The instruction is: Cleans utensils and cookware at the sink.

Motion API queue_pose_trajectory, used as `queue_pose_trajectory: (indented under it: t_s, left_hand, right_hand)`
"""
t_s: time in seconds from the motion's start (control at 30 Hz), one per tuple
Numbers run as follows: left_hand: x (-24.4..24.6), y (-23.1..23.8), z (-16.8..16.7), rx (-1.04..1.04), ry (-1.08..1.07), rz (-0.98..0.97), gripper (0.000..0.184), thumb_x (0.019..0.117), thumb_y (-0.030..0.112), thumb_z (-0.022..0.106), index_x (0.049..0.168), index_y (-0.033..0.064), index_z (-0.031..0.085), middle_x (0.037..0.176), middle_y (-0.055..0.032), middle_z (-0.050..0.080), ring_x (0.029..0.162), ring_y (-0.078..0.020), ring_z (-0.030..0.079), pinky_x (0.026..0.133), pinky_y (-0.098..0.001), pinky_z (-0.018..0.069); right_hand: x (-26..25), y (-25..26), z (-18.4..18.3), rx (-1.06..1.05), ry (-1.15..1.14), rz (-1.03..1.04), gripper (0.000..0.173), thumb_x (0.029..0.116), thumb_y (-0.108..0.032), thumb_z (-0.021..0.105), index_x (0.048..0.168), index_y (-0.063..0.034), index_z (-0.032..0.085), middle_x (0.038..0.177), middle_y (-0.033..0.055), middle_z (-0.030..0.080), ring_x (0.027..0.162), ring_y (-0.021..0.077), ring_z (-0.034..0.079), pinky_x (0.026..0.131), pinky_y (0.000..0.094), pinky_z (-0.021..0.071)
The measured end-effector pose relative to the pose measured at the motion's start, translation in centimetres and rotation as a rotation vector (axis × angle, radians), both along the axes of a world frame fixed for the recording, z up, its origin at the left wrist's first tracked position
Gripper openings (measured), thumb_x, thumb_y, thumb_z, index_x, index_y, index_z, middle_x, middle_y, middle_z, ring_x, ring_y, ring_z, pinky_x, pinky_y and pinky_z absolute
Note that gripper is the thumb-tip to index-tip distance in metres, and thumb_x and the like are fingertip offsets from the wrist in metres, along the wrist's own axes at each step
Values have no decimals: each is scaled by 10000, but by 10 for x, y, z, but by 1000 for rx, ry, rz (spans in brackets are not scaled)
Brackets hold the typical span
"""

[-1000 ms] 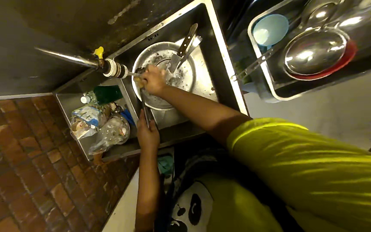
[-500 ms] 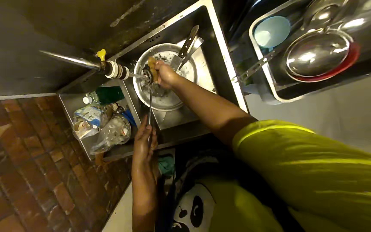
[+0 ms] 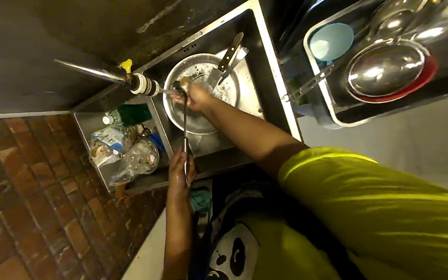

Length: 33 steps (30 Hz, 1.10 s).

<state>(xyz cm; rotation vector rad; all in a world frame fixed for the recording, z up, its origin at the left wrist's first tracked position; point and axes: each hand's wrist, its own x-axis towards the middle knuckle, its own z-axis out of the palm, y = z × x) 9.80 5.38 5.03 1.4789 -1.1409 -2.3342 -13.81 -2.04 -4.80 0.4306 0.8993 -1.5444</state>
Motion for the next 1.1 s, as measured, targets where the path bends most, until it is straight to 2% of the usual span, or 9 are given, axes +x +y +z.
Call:
queue_pose_trajectory:
  t_s: [0.17, 0.27, 0.4, 0.53, 0.63, 0.77, 0.83, 1.0, 1.1]
  left_hand:
    - [-5, 7, -2, -103, -138, -90, 520, 1111, 227, 361, 1605, 81, 289, 742, -25, 530, 459, -84, 430, 392, -215, 392]
    - [6, 5, 5, -94, -166, -38, 505, 1117, 238, 346, 1600, 100, 295, 754, -22, 527, 461, -79, 423, 394, -209, 391]
    - [3, 7, 5, -323, -356, -167, 497, 1100, 201, 436, 1581, 97, 371, 783, -37, 549, 509, -98, 451, 430, -242, 403]
    - [-6, 9, 5, -691, -679, -386, 530, 1075, 230, 524, 1580, 130, 397, 1382, -139, 624, 1076, -188, 672, 928, -372, 548]
    - [-3, 6, -2, -758, -800, -424, 546, 1074, 239, 531, 1583, 110, 383, 1458, -164, 573, 1233, -268, 635, 1050, -457, 502]
    - [2, 1, -1, -841, -850, -421, 542, 1071, 253, 535, 1577, 112, 398, 1407, -166, 610, 1194, -276, 654, 1029, -468, 518]
    - [1, 2, 6, -857, -812, -398, 535, 1069, 247, 539, 1567, 98, 412, 1422, -162, 600, 1183, -253, 659, 1019, -441, 525]
    - [-7, 9, 12, -781, -632, -360, 523, 1057, 233, 563, 1547, 89, 447, 1485, -130, 557, 1206, -175, 639, 1022, -361, 515]
    - [-5, 12, 10, -664, -553, -286, 501, 1061, 223, 551, 1539, 101, 460, 1135, -111, 670, 747, -113, 595, 649, -280, 512]
  right_hand:
    - [-5, 16, 2, 352, 552, 84, 378, 1106, -183, 417, 1414, 31, 470, 1319, 239, 596, 1179, 304, 617, 998, 479, 516]
    - [-17, 20, -4, 161, 698, 30, 353, 1101, -174, 404, 1378, 39, 455, 1282, 203, 583, 1152, 235, 605, 993, 403, 521]
    - [-13, 18, 16, 34, 828, 352, 399, 1120, -228, 396, 1455, -10, 378, 1298, 226, 598, 1116, 277, 650, 950, 444, 552]
    - [-4, 12, 31, -18, 1130, 558, 459, 1034, -116, 578, 1474, -119, 447, 1280, 198, 663, 1124, 358, 686, 955, 574, 559]
    - [-3, 13, 39, -164, 1208, 459, 401, 1003, -15, 571, 1391, -111, 548, 1331, 141, 657, 1175, 282, 674, 996, 500, 562]
    - [-16, 13, 43, -136, 1015, 217, 421, 1051, -79, 526, 1463, -27, 454, 1454, 189, 548, 1261, 263, 618, 1042, 443, 541]
    - [-27, 10, 33, -36, 838, 146, 439, 1093, -162, 473, 1497, -17, 383, 1391, 212, 579, 1148, 263, 682, 965, 426, 592]
    - [-35, 7, 6, 44, 498, 346, 463, 1116, -380, 358, 1523, -164, 395, 1363, 158, 588, 1118, 300, 653, 873, 510, 578]
    - [-25, 7, 7, -152, 249, 425, 475, 1106, -471, 374, 1508, -217, 383, 1235, 145, 629, 1009, 290, 677, 804, 483, 591]
